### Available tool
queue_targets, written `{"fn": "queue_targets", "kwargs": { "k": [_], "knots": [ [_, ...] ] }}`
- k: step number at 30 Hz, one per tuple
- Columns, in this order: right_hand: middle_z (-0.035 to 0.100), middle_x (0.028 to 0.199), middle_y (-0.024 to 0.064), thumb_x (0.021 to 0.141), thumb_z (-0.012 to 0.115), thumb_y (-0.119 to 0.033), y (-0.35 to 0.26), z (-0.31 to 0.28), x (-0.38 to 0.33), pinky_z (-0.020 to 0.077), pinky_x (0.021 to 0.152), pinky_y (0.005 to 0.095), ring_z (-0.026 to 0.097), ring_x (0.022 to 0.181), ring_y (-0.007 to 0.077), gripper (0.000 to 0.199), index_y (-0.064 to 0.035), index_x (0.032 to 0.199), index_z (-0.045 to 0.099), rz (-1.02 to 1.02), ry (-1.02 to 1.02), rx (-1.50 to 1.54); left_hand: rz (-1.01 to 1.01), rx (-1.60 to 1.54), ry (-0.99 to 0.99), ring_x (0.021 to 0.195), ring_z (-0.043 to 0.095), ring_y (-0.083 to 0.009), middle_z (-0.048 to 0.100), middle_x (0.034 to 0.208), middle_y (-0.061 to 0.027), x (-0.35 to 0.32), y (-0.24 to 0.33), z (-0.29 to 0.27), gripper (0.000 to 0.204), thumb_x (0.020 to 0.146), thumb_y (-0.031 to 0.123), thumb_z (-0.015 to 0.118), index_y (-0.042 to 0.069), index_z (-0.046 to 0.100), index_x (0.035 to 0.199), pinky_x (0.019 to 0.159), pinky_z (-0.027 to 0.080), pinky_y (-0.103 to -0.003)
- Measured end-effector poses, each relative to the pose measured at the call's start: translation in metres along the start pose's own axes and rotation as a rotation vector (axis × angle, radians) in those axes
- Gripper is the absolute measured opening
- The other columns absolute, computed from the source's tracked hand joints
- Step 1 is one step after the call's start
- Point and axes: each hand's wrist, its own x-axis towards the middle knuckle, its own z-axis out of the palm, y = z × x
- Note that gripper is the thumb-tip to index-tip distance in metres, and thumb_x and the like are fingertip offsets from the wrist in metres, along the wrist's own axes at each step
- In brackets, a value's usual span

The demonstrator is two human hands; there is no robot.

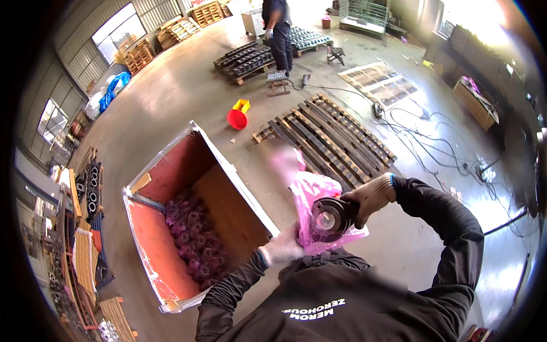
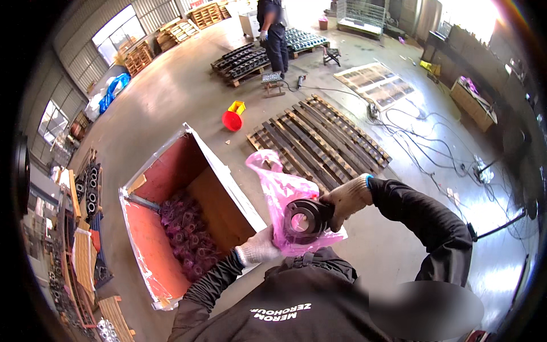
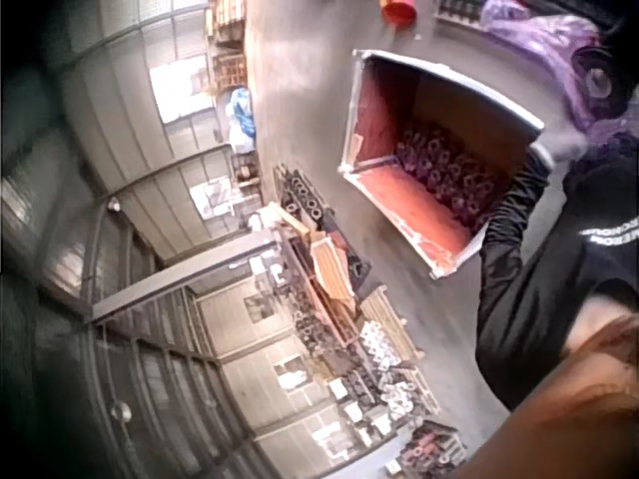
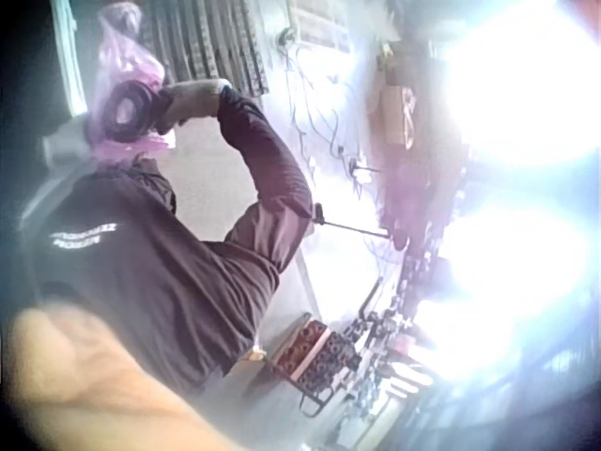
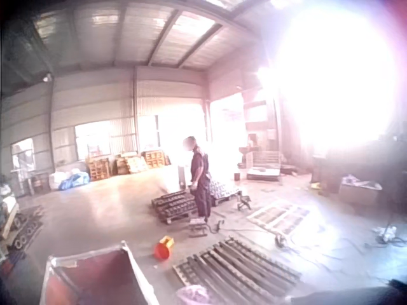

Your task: The person moves a large white bin using a yellow manual pallet jack and positions it near a wooden pallet. They then repeatedly reach into the bin to remove cylindrical metal parts wrapped in pink plastic, unwrap them, and place them onto the pallet.

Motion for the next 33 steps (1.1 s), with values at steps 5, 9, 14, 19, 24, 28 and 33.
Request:
{"fn": "queue_targets", "kwargs": {
  "k": [5, 9, 14, 19, 24, 28, 33],
  "knots": [
    [0.068, 0.107, 0.012, 0.065, 0.085, -0.017, 0.065, 0.059, 0.062, 0.0538, 0.084, 0.0357, 0.064, 0.099, 0.0213, 0.087, -0.0015, 0.141, 0.046, -0.024, 0.026, 0.213, -0.32, 0.381, -0.092, 0.126, 0.06, -0.0271, 0.061, 0.135, -0.0227, 0.009, 0.0, -0.027, 0.091, 0.073, 0.024, 0.084, -0.002, 0.04, 0.149, 0.108, 0.047, -0.035],
    [0.068, 0.12, 0.0173, 0.062, 0.082, -0.007, 0.058, 0.077, 0.065, 0.0513, 0.098, 0.0374, 0.063, 0.115, 0.0278, 0.086, -0.0018, 0.14, 0.047, -0.068, 0.268, 0.301, -0.278, 0.305, 0.024, 0.128, 0.058, -0.0299, 0.06, 0.135, -0.0228, 0.021, -0.015, -0.046, 0.095, 0.068, 0.022, 0.086, 0.0, 0.04, 0.149, 0.109, 0.045, -0.036],
    [0.065, 0.13, 0.0113, 0.058, 0.084, 0.002, 0.067, 0.069, 0.083, 0.0463, 0.107, 0.035, 0.058, 0.12, 0.0218, 0.108, -0.0076, 0.155, 0.037, -0.138, 0.309, 0.518, -0.12, -0.041, 0.03, 0.136, 0.049, -0.0245, 0.053, 0.143, -0.0175, 0.057, -0.045, -0.085, 0.098, 0.069, 0.021, 0.089, -0.003, 0.039, 0.15, 0.115, 0.039, -0.036],
    [0.065, 0.128, 0.0137, 0.065, 0.083, -0.007, 0.081, 0.036, 0.107, 0.0491, 0.101, 0.0339, 0.06, 0.117, 0.0226, 0.097, -0.0027, 0.151, 0.039, -0.002, 0.234, 0.605, -0.121, 0.084, 0.058, 0.113, 0.063, -0.0264, 0.063, 0.127, -0.0197, 0.095, -0.027, -0.107, 0.081, 0.092, 0.051, 0.072, -0.001, 0.045, 0.146, 0.094, 0.053, -0.036],
    [0.067, 0.115, 0.0268, 0.071, 0.08, -0.022, 0.1, -0.005, 0.129, 0.0568, 0.083, 0.0412, 0.069, 0.103, 0.0343, 0.095, 0.0057, 0.147, 0.031, 0.118, 0.298, 0.444, -0.119, 0.865, 0.408, 0.119, 0.058, -0.042, 0.061, 0.125, -0.0224, 0.177, 0.011, -0.09, 0.067, 0.082, 0.044, 0.075, 0.004, 0.056, 0.132, 0.103, 0.047, -0.051],
    [0.066, 0.112, 0.0319, 0.073, 0.079, -0.027, 0.111, -0.043, 0.134, 0.0572, 0.087, 0.046, 0.068, 0.106, 0.0419, 0.097, 0.0093, 0.146, 0.025, 0.129, 0.237, 0.405, -0.43, 0.533, 0.445, 0.099, 0.069, -0.0364, 0.071, 0.104, -0.0225, 0.252, 0.011, -0.094, 0.042, 0.088, 0.031, 0.071, -0.002, 0.066, 0.113, 0.091, 0.053, -0.042],
    [0.065, 0.111, 0.0346, 0.074, 0.077, -0.024, 0.14, -0.054, 0.132, 0.0516, 0.095, 0.0459, 0.065, 0.113, 0.0433, 0.094, 0.0143, 0.142, 0.025, 0.136, 0.356, 0.258, -0.445, 0.229, 0.991, 0.096, 0.07, -0.0375, 0.072, 0.099, -0.022, 0.254, -0.118, -0.136, 0.03, 0.08, 0.009, 0.061, 0.0, 0.068, 0.107, 0.087, 0.053, -0.043]
  ]
}}
